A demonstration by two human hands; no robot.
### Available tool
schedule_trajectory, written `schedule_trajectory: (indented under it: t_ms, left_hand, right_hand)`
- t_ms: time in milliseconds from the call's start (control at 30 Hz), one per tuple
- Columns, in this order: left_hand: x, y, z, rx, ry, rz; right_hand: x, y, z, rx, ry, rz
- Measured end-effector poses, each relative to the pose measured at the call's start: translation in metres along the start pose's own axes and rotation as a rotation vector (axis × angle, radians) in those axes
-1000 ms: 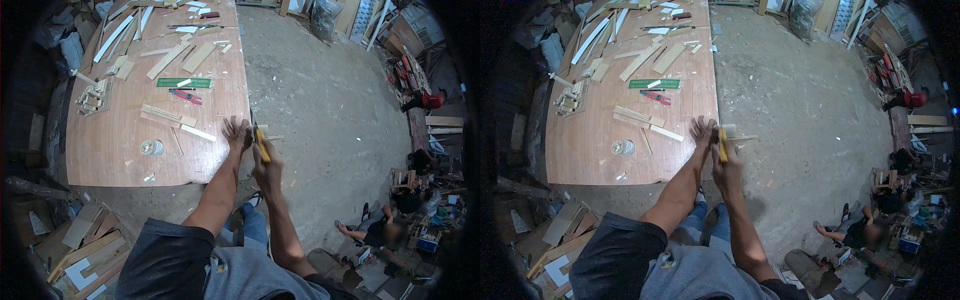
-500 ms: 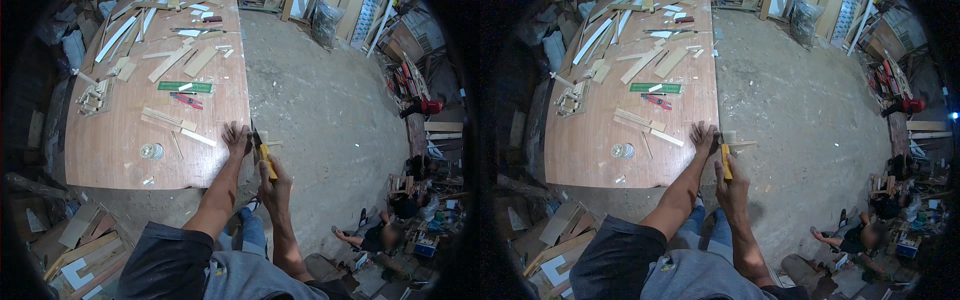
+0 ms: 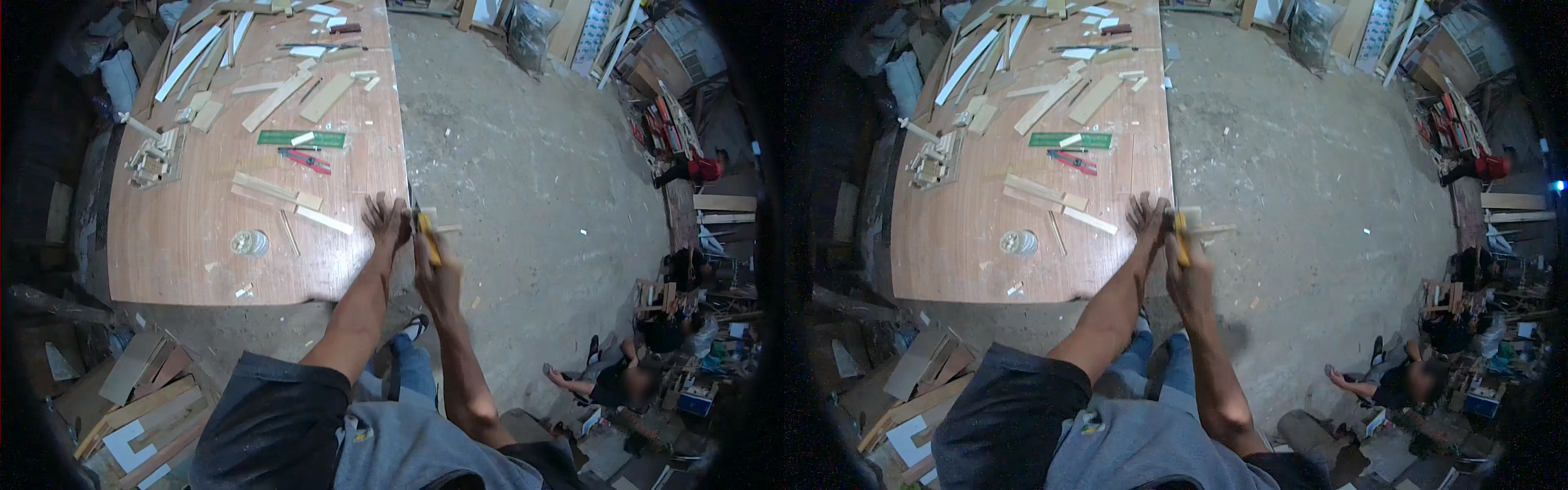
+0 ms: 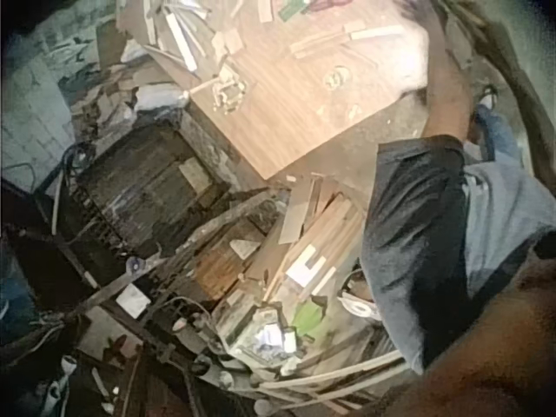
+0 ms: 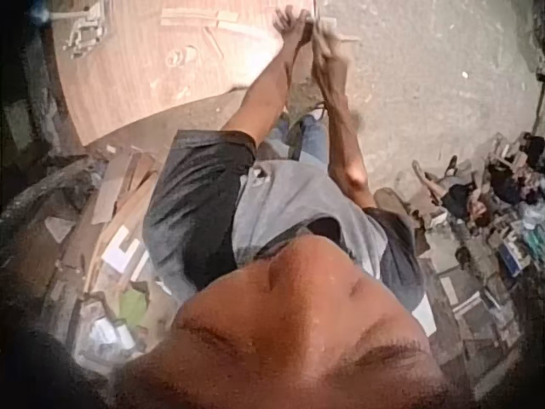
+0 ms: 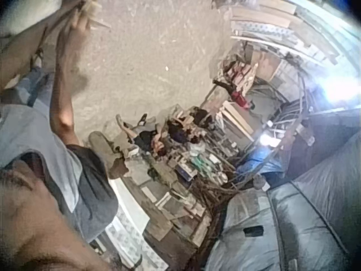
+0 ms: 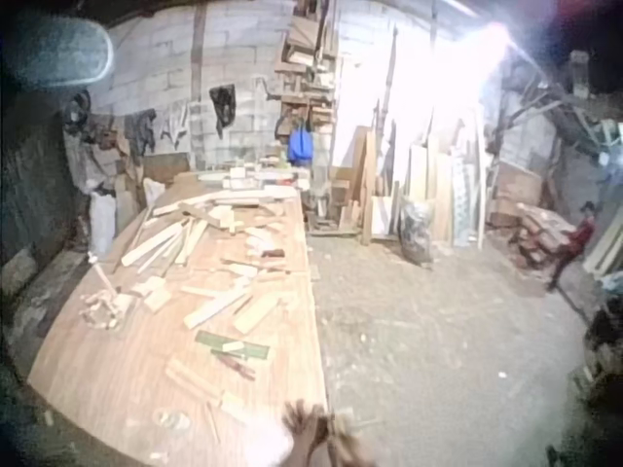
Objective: The person arranges wooden blocks on a workbench, cuts a piece of wood using a hand saw, and fits the wooden blocks together by hand.
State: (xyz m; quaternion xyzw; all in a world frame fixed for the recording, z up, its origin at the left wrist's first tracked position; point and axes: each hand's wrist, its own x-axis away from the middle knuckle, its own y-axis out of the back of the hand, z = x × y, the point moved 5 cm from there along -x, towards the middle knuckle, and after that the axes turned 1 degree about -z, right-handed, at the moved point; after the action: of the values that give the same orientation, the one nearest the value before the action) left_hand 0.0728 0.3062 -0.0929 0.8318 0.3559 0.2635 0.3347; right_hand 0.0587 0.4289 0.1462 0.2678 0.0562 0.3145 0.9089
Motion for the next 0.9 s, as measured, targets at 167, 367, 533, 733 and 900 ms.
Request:
schedule_trajectory:
  t_ms: [167, 367, 533, 733, 900]
  left_hand:
    - [-0.003, 0.005, -0.009, -0.044, -0.087, -0.102]
    - [-0.033, 0.016, 0.003, -0.085, -0.027, -0.156]
    - [-0.016, 0.002, -0.013, -0.065, -0.040, -0.063]
    - [-0.011, -0.002, 0.005, -0.097, 0.002, -0.055]
    - [-0.020, -0.008, 0.010, -0.104, -0.031, -0.070]
  right_hand:
    - [0.024, 0.018, 0.009, -0.089, -0.101, -0.043]
    - [0.047, 0.018, 0.007, -0.077, 0.208, -0.123]
    - [0.027, 0.017, 0.030, -0.064, -0.070, 0.039]
    - [0.053, 0.036, 0.032, -0.017, 0.102, -0.029]
    - [0.002, 0.010, 0.005, -0.124, -0.002, 0.012]
